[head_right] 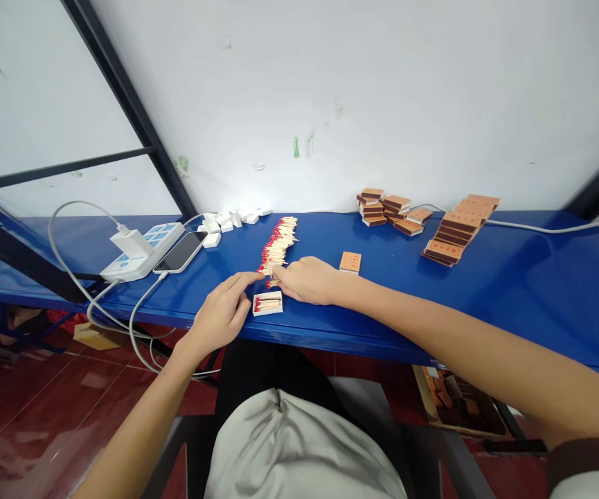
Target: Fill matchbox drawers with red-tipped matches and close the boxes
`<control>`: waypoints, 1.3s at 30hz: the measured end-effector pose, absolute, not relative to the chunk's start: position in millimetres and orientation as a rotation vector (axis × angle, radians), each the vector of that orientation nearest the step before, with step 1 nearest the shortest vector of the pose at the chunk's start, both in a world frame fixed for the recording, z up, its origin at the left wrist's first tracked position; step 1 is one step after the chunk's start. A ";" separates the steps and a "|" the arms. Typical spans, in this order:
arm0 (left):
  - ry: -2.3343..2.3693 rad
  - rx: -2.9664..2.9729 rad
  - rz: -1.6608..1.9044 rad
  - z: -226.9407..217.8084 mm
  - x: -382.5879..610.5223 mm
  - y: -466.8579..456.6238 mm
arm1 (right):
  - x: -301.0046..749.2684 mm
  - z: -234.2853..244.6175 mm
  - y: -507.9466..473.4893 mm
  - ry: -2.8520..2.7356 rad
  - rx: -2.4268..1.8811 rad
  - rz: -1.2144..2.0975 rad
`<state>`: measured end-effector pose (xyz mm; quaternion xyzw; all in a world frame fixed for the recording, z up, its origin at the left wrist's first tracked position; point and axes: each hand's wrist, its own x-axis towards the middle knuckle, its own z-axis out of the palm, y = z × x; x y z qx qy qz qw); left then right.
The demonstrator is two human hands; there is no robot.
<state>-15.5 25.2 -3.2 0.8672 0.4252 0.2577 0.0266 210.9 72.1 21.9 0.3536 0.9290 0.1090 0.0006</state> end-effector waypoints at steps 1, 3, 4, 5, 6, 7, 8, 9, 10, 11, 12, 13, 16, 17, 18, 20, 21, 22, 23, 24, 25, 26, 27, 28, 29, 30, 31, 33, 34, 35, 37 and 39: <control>1.317 2.679 0.794 -3.1 -15.4 25.1 | 211.8 22.2 72.7 2.922 1.110 0.326; 1.326 2.677 0.781 -2.9 -15.5 25.2 | 213.8 23.8 73.2 2.925 1.115 0.290; 1.330 2.678 0.775 -2.9 -15.6 25.3 | 214.8 25.0 73.0 2.923 1.122 0.278; 1.333 2.680 0.772 -2.9 -15.8 25.5 | 215.7 26.2 72.5 2.919 1.127 0.269; 1.335 2.683 0.773 -3.0 -16.0 25.6 | 216.4 27.4 72.0 2.914 1.131 0.263; 1.335 2.688 0.774 -3.1 -16.2 25.8 | 217.1 28.3 71.4 2.909 1.133 0.259; 1.335 2.692 0.774 -3.2 -16.4 25.8 | 217.8 29.0 70.9 2.905 1.132 0.258; 1.336 2.695 0.772 -3.2 -16.5 25.8 | 218.5 29.3 70.7 2.904 1.128 0.259; 1.337 2.696 0.769 -3.1 -16.5 25.6 | 219.3 29.2 70.6 2.904 1.122 0.260; 1.339 2.695 0.766 -2.9 -16.5 25.5 | 220.2 28.9 70.8 2.908 1.117 0.265; 1.341 2.692 0.763 -2.7 -16.4 25.3 | 221.1 28.4 71.0 2.914 1.112 0.270; 1.341 2.689 0.761 -2.4 -16.3 25.1 | 222.1 27.9 71.4 2.921 1.110 0.274; 1.337 2.683 0.753 -1.8 -15.8 24.7 | 224.3 27.2 72.1 2.948 1.122 0.266; 1.337 2.684 0.749 -1.8 -15.7 24.7 | 224.7 27.4 72.2 2.959 1.134 0.254; 1.338 2.685 0.746 -1.8 -15.7 24.8 | 225.0 28.0 72.2 2.970 1.146 0.232; 1.339 2.690 0.743 -1.9 -15.7 25.0 | 225.4 29.4 72.6 2.994 1.167 0.171; 1.337 2.691 0.745 -2.0 -15.7 25.1 | 225.6 30.2 73.1 3.004 1.177 0.138; 1.334 2.693 0.750 -2.1 -15.8 25.2 | 226.0 30.8 73.8 3.014 1.190 0.107; 1.332 2.694 0.756 -2.2 -15.9 25.3 | 226.5 31.4 74.7 3.020 1.207 0.079; 1.333 2.694 0.760 -2.3 -15.9 25.3 | 227.2 31.8 75.9 3.023 1.227 0.058; 1.334 2.695 0.762 -2.5 -15.9 25.3 | 228.2 32.1 77.3 3.023 1.250 0.040; 1.335 2.695 0.763 -2.6 -16.0 25.3 | 229.3 32.4 78.7 3.022 1.269 0.023; 1.336 2.695 0.764 -2.7 -16.0 25.3 | 230.4 32.7 80.1 3.021 1.282 0.008; 1.336 2.695 0.765 -2.8 -16.0 25.3 | 231.5 33.0 81.2 3.023 1.288 -0.007; 1.335 2.695 0.768 -2.9 -16.1 25.3 | 232.4 33.4 82.0 3.028 1.288 -0.021; 1.334 2.696 0.771 -3.0 -16.1 25.4 | 233.0 33.8 82.1 3.037 1.285 -0.036; 1.333 2.697 0.771 -3.0 -16.1 25.4 | 233.0 34.3 81.5 3.047 1.283 -0.052; 1.338 2.698 0.763 -3.1 -16.2 25.6 | 230.8 35.3 77.4 3.069 1.277 -0.081; 1.341 2.697 0.759 -3.2 -16.3 25.7 | 228.6 35.8 73.8 3.081 1.259 -0.093; 1.346 2.694 0.756 -3.3 -16.3 25.7 | 225.7 36.1 69.4 3.095 1.230 -0.104; 1.353 2.692 0.752 -3.7 -16.4 25.7 | 218.7 36.4 59.5 3.133 1.116 -0.125; 1.350 2.695 0.756 -4.2 -16.5 25.7 | 211.9 35.8 50.7 3.179 1.028 -0.147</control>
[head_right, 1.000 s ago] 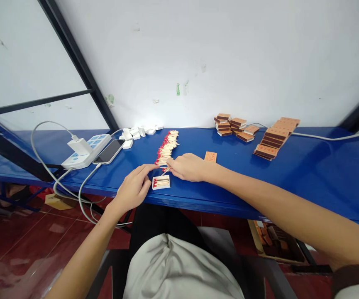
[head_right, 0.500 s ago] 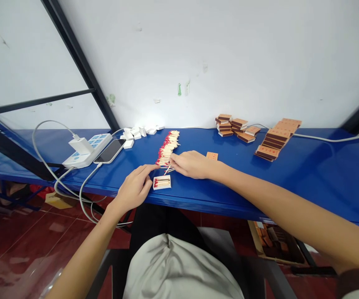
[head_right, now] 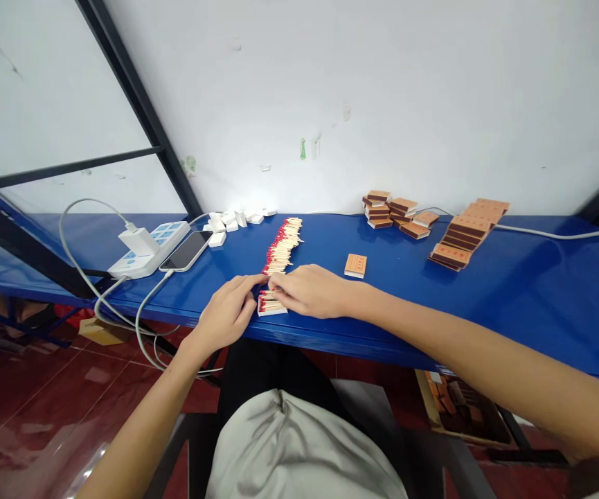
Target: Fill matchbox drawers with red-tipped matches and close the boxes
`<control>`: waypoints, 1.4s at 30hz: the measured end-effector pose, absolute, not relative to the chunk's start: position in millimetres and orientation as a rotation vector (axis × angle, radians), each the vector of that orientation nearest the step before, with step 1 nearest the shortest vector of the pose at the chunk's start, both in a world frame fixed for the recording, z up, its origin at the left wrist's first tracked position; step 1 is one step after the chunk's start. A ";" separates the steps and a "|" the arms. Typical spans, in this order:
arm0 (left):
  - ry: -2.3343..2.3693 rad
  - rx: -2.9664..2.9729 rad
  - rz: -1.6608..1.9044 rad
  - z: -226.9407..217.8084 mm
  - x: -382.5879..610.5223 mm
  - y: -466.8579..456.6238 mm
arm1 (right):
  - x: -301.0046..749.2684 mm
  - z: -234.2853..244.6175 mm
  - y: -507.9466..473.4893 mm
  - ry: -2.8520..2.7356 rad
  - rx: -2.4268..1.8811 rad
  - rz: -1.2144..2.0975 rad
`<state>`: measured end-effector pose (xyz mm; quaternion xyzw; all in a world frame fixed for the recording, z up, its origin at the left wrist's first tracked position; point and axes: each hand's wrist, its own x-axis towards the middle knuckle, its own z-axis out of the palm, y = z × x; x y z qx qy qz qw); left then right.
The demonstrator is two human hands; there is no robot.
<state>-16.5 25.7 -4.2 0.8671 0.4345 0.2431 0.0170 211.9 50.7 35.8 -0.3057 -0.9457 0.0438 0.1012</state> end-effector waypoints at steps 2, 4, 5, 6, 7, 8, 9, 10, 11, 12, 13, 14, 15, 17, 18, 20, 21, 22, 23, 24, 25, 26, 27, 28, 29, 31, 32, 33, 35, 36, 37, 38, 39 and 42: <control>1.341 2.694 0.765 -4.7 -16.5 25.7 | 207.2 34.4 45.3 -2.791 -0.866 0.166; 1.334 2.688 0.780 -5.0 -16.5 25.7 | 204.8 32.6 43.8 -2.784 -0.879 0.213; 1.329 2.687 0.785 -5.0 -16.5 25.7 | 204.3 31.7 43.9 -2.777 -0.898 0.241; 1.321 2.688 0.790 -4.8 -16.5 25.6 | 204.1 31.1 44.4 -2.766 -0.918 0.272; 1.314 2.689 0.796 -4.4 -16.6 25.5 | 204.0 30.6 45.0 -2.755 -0.939 0.303; 1.306 2.689 0.802 -3.7 -16.6 25.1 | 203.9 30.5 45.5 -2.741 -0.959 0.336; 1.298 2.688 0.804 -2.8 -16.7 24.6 | 203.8 30.7 45.9 -2.723 -0.975 0.369; 1.287 2.688 0.802 -1.6 -16.7 24.0 | 203.7 31.1 46.1 -2.703 -0.987 0.402; 1.272 2.690 0.794 -0.4 -16.7 23.2 | 203.5 31.7 46.2 -2.684 -0.995 0.437; 1.254 2.695 0.782 0.9 -16.6 22.3 | 203.4 32.3 46.2 -2.665 -1.001 0.474; 1.235 2.704 0.769 2.1 -16.4 21.5 | 203.3 32.9 46.2 -2.647 -1.001 0.514; 1.219 2.714 0.762 3.1 -16.2 20.7 | 203.4 33.4 46.2 -2.630 -0.997 0.551; 1.209 2.722 0.763 3.9 -15.9 20.0 | 203.5 33.6 46.4 -2.615 -0.990 0.579; 1.205 2.728 0.787 4.7 -15.4 19.1 | 203.9 33.0 47.1 -2.590 -0.970 0.613; 1.203 2.728 0.800 4.9 -15.1 18.9 | 204.2 32.2 47.6 -2.577 -0.959 0.620; 1.193 2.722 0.819 4.9 -14.8 18.9 | 204.7 29.9 49.2 -2.552 -0.953 0.602; 1.186 2.718 0.824 4.9 -14.8 19.0 | 204.9 28.5 50.2 -2.536 -0.957 0.576; 1.179 2.714 0.826 4.9 -14.8 19.3 | 205.1 27.0 51.3 -2.516 -0.963 0.544; 1.172 2.711 0.827 4.8 -15.0 19.6 | 205.3 25.6 52.6 -2.492 -0.972 0.511; 1.164 2.709 0.830 4.8 -15.2 20.0 | 205.5 24.1 53.9 -2.466 -0.980 0.490; 1.157 2.707 0.833 4.7 -15.4 20.3 | 205.8 22.7 55.3 -2.441 -0.985 0.488; 1.153 2.707 0.835 4.6 -15.6 20.6 | 206.1 21.3 56.7 -2.417 -0.988 0.503; 1.152 2.707 0.835 4.5 -15.8 20.9 | 206.3 19.9 58.1 -2.393 -0.990 0.530; 1.152 2.708 0.835 4.4 -15.9 21.1 | 206.5 18.5 59.3 -2.369 -0.990 0.558; 1.152 2.708 0.834 4.2 -16.1 21.2 | 206.6 17.1 60.3 -2.342 -0.984 0.582; 1.152 2.710 0.832 3.9 -16.2 21.4 | 206.6 14.6 61.8 -2.293 -0.960 0.619; 1.152 2.711 0.832 3.8 -16.2 21.5 | 206.5 13.5 62.1 -2.274 -0.944 0.633; 1.153 2.713 0.835 3.7 -16.2 21.5 | 206.5 12.6 62.4 -2.260 -0.931 0.646; 1.154 2.716 0.832 3.5 -16.2 21.6 | 206.8 11.9 62.8 -2.244 -0.918 0.655; 1.154 2.718 0.825 3.4 -16.2 21.7 | 207.3 12.0 63.1 -2.241 -0.913 0.649; 1.155 2.720 0.817 3.2 -16.2 21.9 | 208.1 12.5 63.7 -2.241 -0.905 0.631; 1.156 2.723 0.810 3.0 -16.3 22.1 | 209.1 13.2 64.5 -2.249 -0.896 0.597; 1.159 2.725 0.806 2.6 -16.3 22.4 | 210.5 14.0 65.6 -2.262 -0.890 0.540; 1.182 2.726 0.807 1.0 -16.5 23.3 | 215.9 16.6 69.6 -2.335 -0.908 0.316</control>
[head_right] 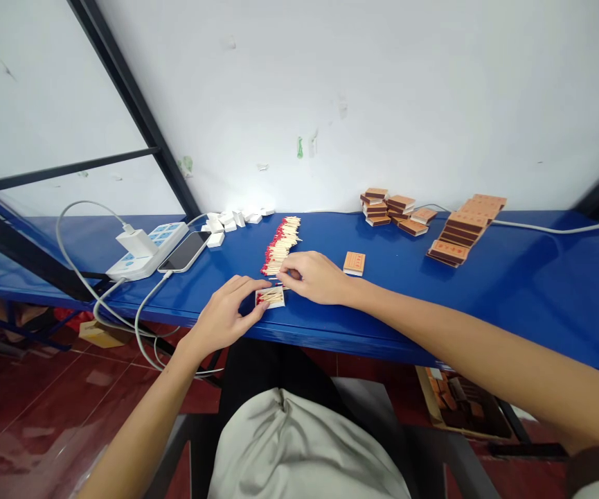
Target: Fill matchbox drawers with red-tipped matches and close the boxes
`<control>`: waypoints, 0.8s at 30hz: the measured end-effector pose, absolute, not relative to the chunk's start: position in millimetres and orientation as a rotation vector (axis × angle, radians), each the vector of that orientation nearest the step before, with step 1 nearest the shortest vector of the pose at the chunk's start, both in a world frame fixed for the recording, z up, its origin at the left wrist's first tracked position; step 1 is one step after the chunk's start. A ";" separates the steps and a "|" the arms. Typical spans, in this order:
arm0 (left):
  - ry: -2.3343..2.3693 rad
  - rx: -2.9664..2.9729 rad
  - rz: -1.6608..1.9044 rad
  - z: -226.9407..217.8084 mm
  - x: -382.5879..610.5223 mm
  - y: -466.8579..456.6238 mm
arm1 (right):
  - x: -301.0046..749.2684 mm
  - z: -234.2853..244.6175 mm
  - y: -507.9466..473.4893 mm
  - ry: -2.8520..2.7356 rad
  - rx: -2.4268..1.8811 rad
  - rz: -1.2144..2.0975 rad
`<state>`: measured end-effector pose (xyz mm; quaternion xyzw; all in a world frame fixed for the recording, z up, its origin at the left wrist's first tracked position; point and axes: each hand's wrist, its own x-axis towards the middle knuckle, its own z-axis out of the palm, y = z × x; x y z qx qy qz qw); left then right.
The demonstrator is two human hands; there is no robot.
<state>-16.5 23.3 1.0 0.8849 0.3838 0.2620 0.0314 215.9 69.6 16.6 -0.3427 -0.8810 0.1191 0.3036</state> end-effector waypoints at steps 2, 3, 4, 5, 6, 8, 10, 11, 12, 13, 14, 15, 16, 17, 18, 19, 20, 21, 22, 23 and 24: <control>1.222 2.719 0.817 -0.1 -16.6 23.9 | 219.3 17.7 71.5 -2.382 -0.961 0.249; 1.251 2.713 0.820 -0.5 -16.7 24.1 | 220.5 17.9 71.9 -2.407 -0.985 0.254; 1.277 2.706 0.822 -0.7 -16.8 24.2 | 221.4 17.9 71.9 -2.435 -1.003 0.265; 1.299 2.695 0.821 -0.8 -16.9 24.3 | 221.9 17.5 71.6 -2.463 -1.009 0.270; 1.311 2.681 0.820 -0.6 -17.2 24.3 | 222.1 17.0 71.0 -2.492 -0.999 0.267; 1.301 2.650 0.823 -0.1 -17.9 24.0 | 221.8 15.2 70.0 -2.539 -0.947 0.248; 1.278 2.631 0.836 0.5 -18.8 23.4 | 221.2 12.9 69.8 -2.554 -0.904 0.241; 1.270 2.631 0.837 0.7 -19.3 23.0 | 221.1 11.7 70.1 -2.553 -0.891 0.240; 1.261 2.638 0.832 0.8 -19.6 22.6 | 221.0 10.5 70.6 -2.551 -0.884 0.239; 1.252 2.648 0.823 0.9 -19.9 22.3 | 221.0 9.4 71.2 -2.548 -0.877 0.234; 1.243 2.659 0.812 0.9 -20.0 22.0 | 221.1 8.4 72.0 -2.547 -0.868 0.229; 1.235 2.670 0.803 0.9 -20.0 21.7 | 221.2 7.6 72.7 -2.547 -0.857 0.225; 1.229 2.681 0.796 0.9 -19.8 21.6 | 221.3 6.8 73.3 -2.548 -0.843 0.224; 1.226 2.690 0.792 1.0 -19.6 21.4 | 221.3 6.2 73.8 -2.548 -0.830 0.225; 1.229 2.699 0.789 1.1 -19.3 21.3 | 221.3 5.8 74.2 -2.549 -0.819 0.229; 1.235 2.709 0.786 1.3 -18.9 21.1 | 221.3 5.6 74.4 -2.549 -0.813 0.236; 1.240 2.719 0.783 1.6 -18.5 20.9 | 221.2 5.6 74.4 -2.549 -0.812 0.245; 1.244 2.726 0.779 2.0 -18.1 20.6 | 221.0 5.9 74.2 -2.550 -0.817 0.256; 1.244 2.732 0.774 2.5 -17.8 20.3 | 220.9 6.5 73.9 -2.550 -0.826 0.266; 1.244 2.737 0.767 2.9 -17.4 19.9 | 220.7 7.4 73.5 -2.553 -0.840 0.275; 1.244 2.743 0.759 3.4 -17.2 19.5 | 220.6 8.6 72.9 -2.559 -0.854 0.282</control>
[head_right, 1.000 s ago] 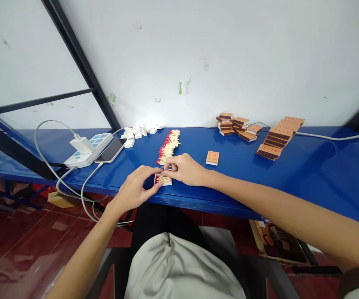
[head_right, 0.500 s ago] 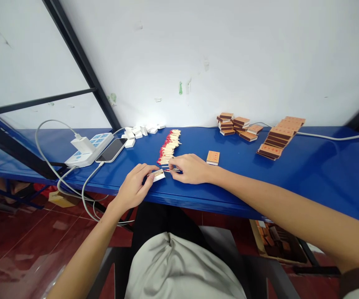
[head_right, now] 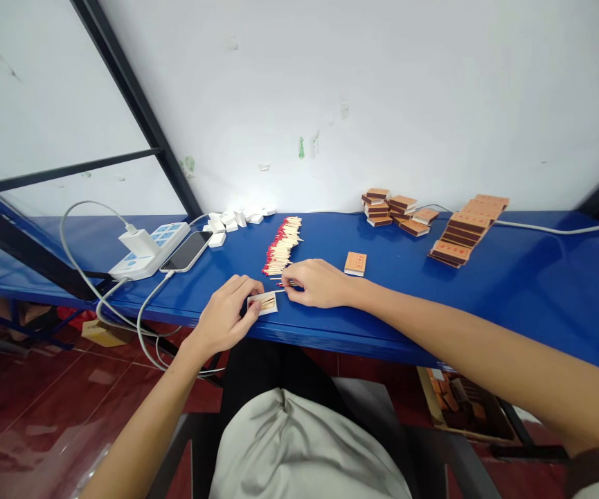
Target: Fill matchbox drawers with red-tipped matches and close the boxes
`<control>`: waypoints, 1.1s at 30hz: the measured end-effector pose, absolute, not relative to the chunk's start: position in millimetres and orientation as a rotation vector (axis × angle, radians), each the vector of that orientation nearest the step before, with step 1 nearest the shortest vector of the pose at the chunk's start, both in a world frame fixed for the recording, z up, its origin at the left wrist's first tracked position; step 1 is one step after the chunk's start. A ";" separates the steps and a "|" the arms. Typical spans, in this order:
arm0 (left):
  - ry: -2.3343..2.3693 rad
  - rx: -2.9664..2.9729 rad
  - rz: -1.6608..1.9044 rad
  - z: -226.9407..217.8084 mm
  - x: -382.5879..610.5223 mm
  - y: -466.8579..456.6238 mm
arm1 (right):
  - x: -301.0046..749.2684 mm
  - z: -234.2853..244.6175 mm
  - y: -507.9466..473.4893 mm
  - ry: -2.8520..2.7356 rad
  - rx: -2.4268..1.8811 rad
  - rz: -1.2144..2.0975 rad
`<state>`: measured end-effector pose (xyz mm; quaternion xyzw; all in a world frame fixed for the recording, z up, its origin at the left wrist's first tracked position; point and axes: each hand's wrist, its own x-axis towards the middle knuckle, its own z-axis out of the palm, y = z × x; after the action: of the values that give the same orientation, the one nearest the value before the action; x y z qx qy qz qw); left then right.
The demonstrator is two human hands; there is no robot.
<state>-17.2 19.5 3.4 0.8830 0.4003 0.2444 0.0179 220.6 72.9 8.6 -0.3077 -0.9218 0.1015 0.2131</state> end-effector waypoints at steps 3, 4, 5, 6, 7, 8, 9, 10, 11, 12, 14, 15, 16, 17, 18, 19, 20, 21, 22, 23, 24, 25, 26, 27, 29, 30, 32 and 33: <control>1.243 2.765 0.743 4.2 -16.6 18.6 | 220.5 13.0 71.2 -2.587 -0.903 0.276; 1.246 2.772 0.742 4.2 -16.5 18.4 | 220.7 14.4 70.8 -2.596 -0.919 0.267; 1.248 2.778 0.742 4.1 -16.4 18.3 | 221.0 15.7 70.5 -2.603 -0.933 0.254; 1.250 2.783 0.741 4.0 -16.3 18.3 | 221.4 16.7 70.4 -2.607 -0.947 0.237; 1.254 2.786 0.737 3.7 -16.3 18.2 | 221.9 17.4 70.4 -2.611 -0.960 0.218; 1.261 2.787 0.732 3.5 -16.2 18.2 | 222.3 17.9 70.5 -2.610 -0.977 0.197; 1.270 2.787 0.727 3.4 -16.2 18.1 | 222.7 18.0 70.8 -2.605 -0.996 0.177; 1.278 2.786 0.722 3.3 -16.2 18.0 | 223.0 17.9 71.1 -2.597 -1.016 0.162; 1.286 2.786 0.719 3.2 -16.1 17.9 | 223.1 17.6 71.6 -2.584 -1.036 0.150; 1.291 2.786 0.716 3.3 -16.0 17.8 | 223.2 17.1 72.2 -2.568 -1.051 0.142; 1.290 2.787 0.721 3.4 -15.6 17.6 | 223.3 15.5 73.8 -2.540 -1.065 0.133; 1.286 2.789 0.726 3.4 -15.3 17.5 | 223.3 14.5 74.6 -2.532 -1.065 0.133; 1.281 2.790 0.732 3.4 -15.1 17.5 | 223.4 13.4 75.5 -2.526 -1.062 0.139; 1.281 2.789 0.739 3.4 -14.9 17.4 | 223.4 12.4 76.3 -2.524 -1.055 0.152; 1.283 2.789 0.745 3.3 -14.7 17.4 | 223.5 11.5 77.0 -2.524 -1.045 0.166; 1.285 2.788 0.751 3.2 -14.7 17.3 | 223.6 10.7 77.5 -2.525 -1.032 0.179; 1.285 2.788 0.755 3.0 -14.7 17.2 | 223.6 10.1 77.7 -2.525 -1.020 0.187; 1.283 2.789 0.761 2.9 -14.8 17.1 | 223.5 9.8 77.7 -2.523 -1.016 0.184; 1.280 2.791 0.767 2.7 -15.0 17.0 | 223.3 9.7 77.3 -2.516 -1.023 0.173; 1.276 2.794 0.770 2.4 -15.2 17.0 | 223.1 9.8 76.8 -2.508 -1.038 0.158; 1.273 2.796 0.771 2.2 -15.3 17.0 | 222.8 10.2 76.0 -2.498 -1.058 0.143; 1.274 2.798 0.771 1.8 -15.4 17.1 | 222.5 10.7 75.2 -2.492 -1.077 0.130; 1.276 2.799 0.770 1.5 -15.4 17.3 | 222.3 11.2 74.5 -2.490 -1.095 0.121; 1.280 2.801 0.768 1.1 -15.4 17.5 | 222.2 11.6 74.0 -2.492 -1.105 0.117; 1.283 2.806 0.769 0.3 -15.1 18.1 | 222.3 11.9 73.7 -2.503 -1.100 0.128; 1.283 2.808 0.772 -0.1 -15.0 18.4 | 222.6 11.7 74.1 -2.509 -1.085 0.144; 1.281 2.812 0.778 -0.4 -14.7 18.8 | 223.3 10.9 75.6 -2.524 -1.027 0.196; 1.279 2.813 0.779 -0.5 -14.6 18.9 | 223.7 10.3 76.5 -2.533 -0.991 0.226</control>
<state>-14.6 18.9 -0.5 0.8825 0.4013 0.2444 -0.0229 223.7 76.5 10.3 -0.3554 -0.9085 0.0809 0.2045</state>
